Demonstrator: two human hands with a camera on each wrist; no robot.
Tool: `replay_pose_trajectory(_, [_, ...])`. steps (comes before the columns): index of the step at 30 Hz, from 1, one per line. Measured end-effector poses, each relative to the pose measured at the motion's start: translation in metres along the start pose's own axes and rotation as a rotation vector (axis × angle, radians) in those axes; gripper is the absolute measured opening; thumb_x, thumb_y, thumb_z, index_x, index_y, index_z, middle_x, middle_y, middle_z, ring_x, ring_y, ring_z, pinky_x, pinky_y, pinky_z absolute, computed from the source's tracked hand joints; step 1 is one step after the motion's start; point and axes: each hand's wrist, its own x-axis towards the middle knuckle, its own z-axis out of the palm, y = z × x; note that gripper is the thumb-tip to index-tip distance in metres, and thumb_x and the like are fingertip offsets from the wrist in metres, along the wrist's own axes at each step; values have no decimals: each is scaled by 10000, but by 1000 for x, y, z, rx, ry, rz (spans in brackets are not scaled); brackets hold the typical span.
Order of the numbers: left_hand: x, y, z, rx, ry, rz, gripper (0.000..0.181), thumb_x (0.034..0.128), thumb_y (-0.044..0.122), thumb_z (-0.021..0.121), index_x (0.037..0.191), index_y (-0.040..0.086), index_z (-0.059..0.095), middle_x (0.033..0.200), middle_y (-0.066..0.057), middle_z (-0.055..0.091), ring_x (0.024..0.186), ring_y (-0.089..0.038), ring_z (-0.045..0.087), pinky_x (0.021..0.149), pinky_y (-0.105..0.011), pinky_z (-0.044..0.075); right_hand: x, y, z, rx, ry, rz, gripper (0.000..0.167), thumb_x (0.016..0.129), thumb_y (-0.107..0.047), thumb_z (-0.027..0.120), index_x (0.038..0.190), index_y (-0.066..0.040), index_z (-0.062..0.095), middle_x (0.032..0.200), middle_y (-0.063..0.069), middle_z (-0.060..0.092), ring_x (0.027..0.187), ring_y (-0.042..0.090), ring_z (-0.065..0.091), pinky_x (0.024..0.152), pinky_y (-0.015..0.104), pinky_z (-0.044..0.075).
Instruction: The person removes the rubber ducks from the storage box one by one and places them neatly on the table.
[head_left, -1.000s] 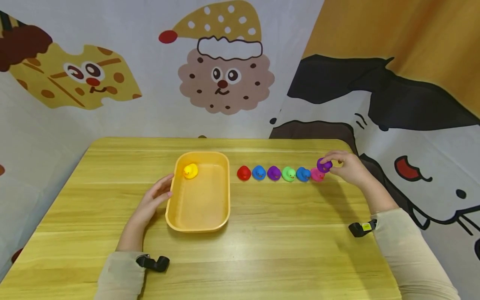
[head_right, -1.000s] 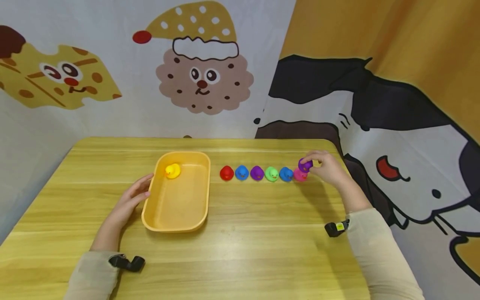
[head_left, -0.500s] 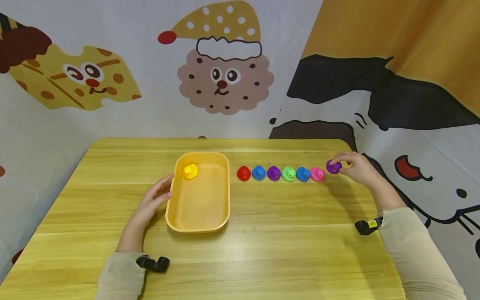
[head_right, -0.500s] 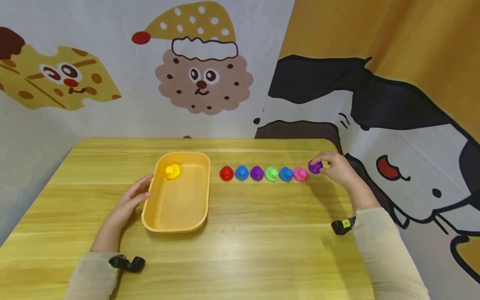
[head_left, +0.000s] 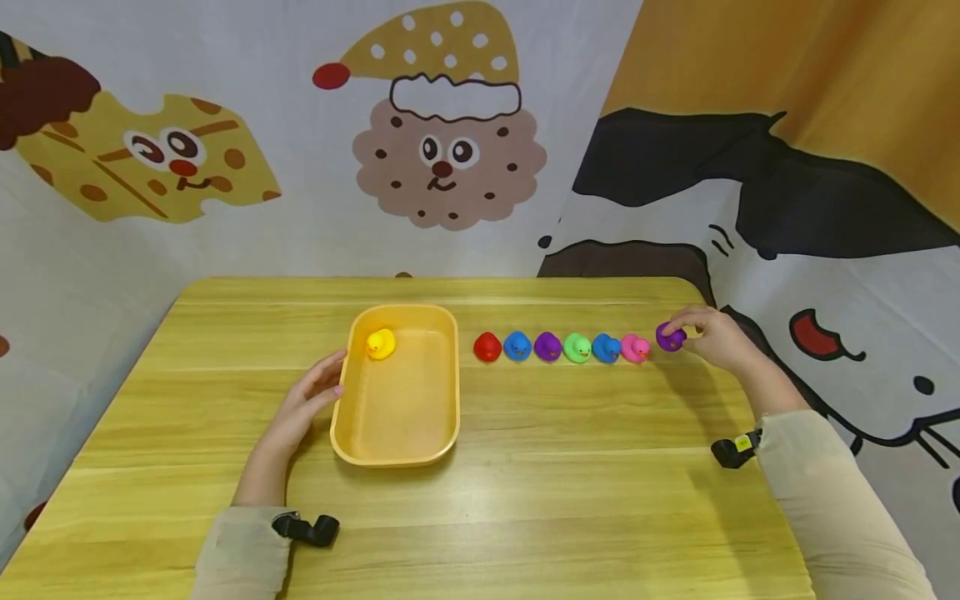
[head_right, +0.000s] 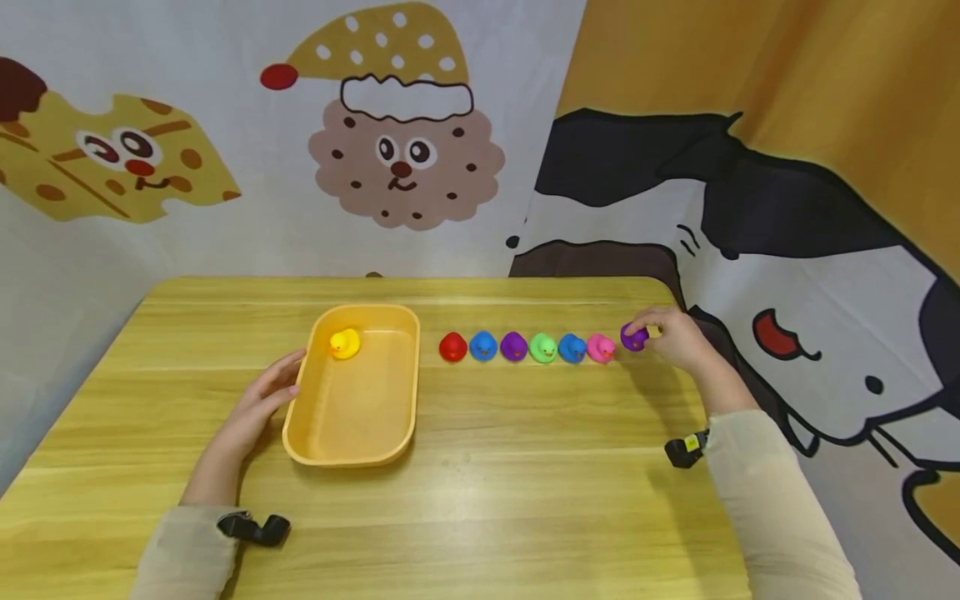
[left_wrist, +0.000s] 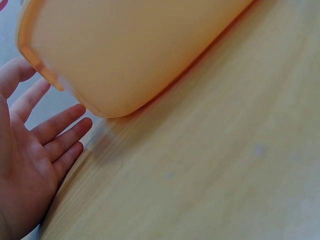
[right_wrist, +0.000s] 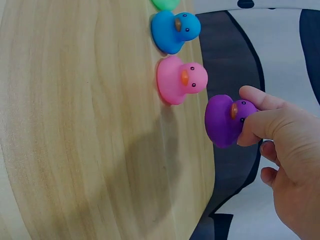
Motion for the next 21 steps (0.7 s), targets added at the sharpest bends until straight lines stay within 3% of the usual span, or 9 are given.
replay_pose_trajectory(9, [0, -1, 0, -6, 3, 2, 533, 987, 133, 533, 1486, 91, 348, 1439, -237, 383, 1215, -97, 449, 931, -200, 409, 4, 8, 7, 5, -1, 1, 325, 749, 208, 611, 943, -24, 729, 1124, 238, 602, 1115, 448, 484, 909, 647, 372])
replay_pose_trajectory(21, [0, -1, 0, -1, 2, 6, 528, 995, 118, 514, 1490, 83, 335, 1440, -245, 379, 1214, -89, 446, 932, -195, 403, 3, 13, 12, 15, -68, 81, 373, 740, 238, 567, 981, -1, 723, 1210, 275, 550, 1200, 482, 404, 960, 666, 309])
